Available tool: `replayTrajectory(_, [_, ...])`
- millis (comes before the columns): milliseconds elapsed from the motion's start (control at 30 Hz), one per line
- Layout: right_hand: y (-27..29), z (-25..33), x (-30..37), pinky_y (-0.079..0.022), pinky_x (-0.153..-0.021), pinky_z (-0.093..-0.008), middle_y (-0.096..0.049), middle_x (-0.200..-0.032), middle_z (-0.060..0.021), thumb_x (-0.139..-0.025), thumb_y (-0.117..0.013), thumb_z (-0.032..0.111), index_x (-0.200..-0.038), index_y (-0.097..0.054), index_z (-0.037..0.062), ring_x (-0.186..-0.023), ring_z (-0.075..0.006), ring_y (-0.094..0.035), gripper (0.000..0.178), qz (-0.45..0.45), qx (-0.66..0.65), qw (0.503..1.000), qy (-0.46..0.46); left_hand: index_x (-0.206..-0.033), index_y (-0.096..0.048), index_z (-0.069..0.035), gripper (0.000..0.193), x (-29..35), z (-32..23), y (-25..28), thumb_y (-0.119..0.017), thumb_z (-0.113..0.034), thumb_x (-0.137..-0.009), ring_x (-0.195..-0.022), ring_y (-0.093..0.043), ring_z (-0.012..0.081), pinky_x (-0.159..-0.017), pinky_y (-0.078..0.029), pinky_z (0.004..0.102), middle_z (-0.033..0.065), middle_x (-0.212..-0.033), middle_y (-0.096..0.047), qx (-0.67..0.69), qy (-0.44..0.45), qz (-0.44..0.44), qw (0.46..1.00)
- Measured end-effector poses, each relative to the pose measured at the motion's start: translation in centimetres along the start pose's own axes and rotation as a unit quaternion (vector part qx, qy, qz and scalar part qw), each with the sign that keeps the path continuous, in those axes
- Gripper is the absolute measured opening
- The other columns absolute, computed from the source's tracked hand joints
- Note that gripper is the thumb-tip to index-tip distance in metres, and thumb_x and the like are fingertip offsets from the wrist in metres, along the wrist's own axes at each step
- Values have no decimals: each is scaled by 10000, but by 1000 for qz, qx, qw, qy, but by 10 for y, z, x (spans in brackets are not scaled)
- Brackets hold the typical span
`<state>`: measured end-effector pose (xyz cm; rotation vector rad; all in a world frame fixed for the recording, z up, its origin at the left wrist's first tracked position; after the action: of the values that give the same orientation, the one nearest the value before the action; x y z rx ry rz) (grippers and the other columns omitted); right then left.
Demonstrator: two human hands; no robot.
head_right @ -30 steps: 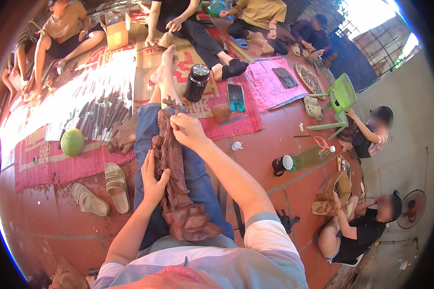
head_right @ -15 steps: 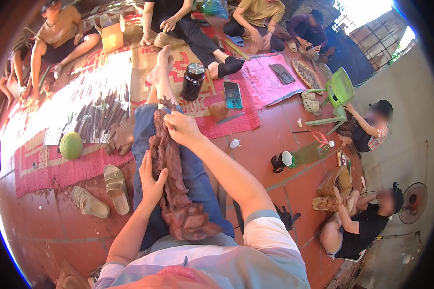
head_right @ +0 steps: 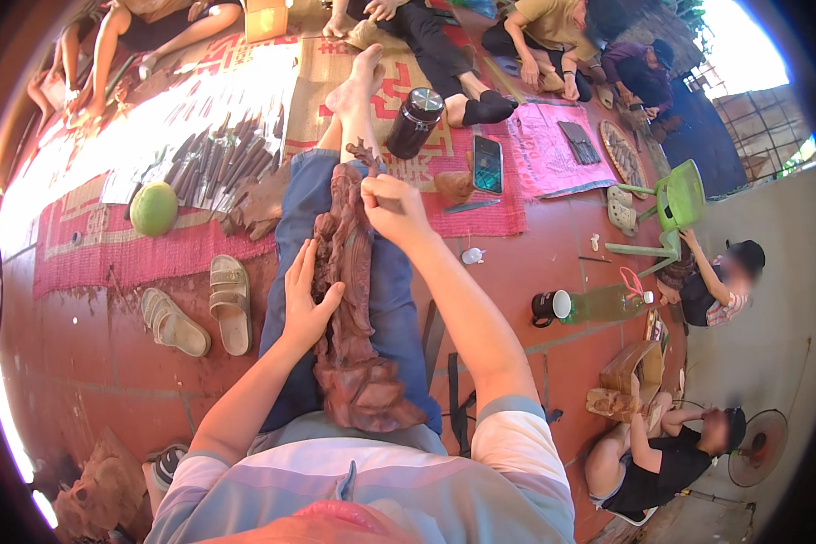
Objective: The person sits on the floor and carves a long, reddish-brown wooden object resting on their lap. They use a small carving knife in their right hand to shape the wood while holding it steady with their left hand. The person occasionally pauses to inspect the work or adjust their grip.
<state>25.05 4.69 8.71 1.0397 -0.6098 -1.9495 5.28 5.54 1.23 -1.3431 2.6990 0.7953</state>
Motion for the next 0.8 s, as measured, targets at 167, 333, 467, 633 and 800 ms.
replayTrajectory(167, [40, -20, -13, -419, -565, -405, -512, -655, -120, -749, -576, 0, -684, -514, 45, -622, -314, -534, 101, -17, 35, 999, -9, -1460, -340, -17, 789, 0, 1, 2, -695, -272, -803, -1332, -355, 371, -1108, -260, 450, 211, -1486, -349, -2, -7, -7, 1000])
replayTrajectory(333, [7, 4, -7, -452, -612, -403, -554, -703, -114, -751, -626, 71, -724, -535, 58, -670, -316, -580, 96, 47, 25, 998, -36, -1461, -337, -20, 790, 0, 3, 0, -696, -268, -802, -1335, -352, 373, -1106, -262, 450, 216, -1485, -348, -4, -7, -2, 1000])
replayTrajectory(467, [-2, 2, -1, -452, -597, -413, -554, -699, -127, -711, -583, 16, -718, -522, 56, -676, -338, -580, 74, 6, -6, 1000, 3, -1459, -341, -20, 787, -1, 0, -1, -697, -264, -801, -1335, -351, 373, -1107, -261, 450, 216, -1486, -347, -1, -7, 2, 1000])
replayTrajectory(633, [33, -23, -21, -458, -596, -435, -545, -692, -140, -717, -553, -11, -714, -538, 56, -671, -354, -577, 69, -11, 75, 997, 10, -1458, -347, -24, 782, 0, 0, 0, -695, -264, -800, -1330, -355, 372, -1109, -260, 450, 212, -1485, -350, 8, -3, -4, 1000])
replayTrajectory(800, [12, 11, -7, -462, -595, -434, -552, -702, -116, -764, -568, 36, -723, -536, 73, -678, -343, -588, 64, 21, 49, 998, 14, -1461, -345, -27, 779, 1, 4, 1, -689, -269, -806, -1329, -356, 370, -1112, -258, 451, 204, -1484, -353, -1, -3, -5, 1000])
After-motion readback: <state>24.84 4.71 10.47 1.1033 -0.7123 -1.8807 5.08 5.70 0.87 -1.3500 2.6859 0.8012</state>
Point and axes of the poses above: each hand's wrist, its own x-axis away from the middle knuckle, its own y-axis out of the back of the hand, z = x × y, the point moved 8 cm from there along -x, towards the middle knuckle
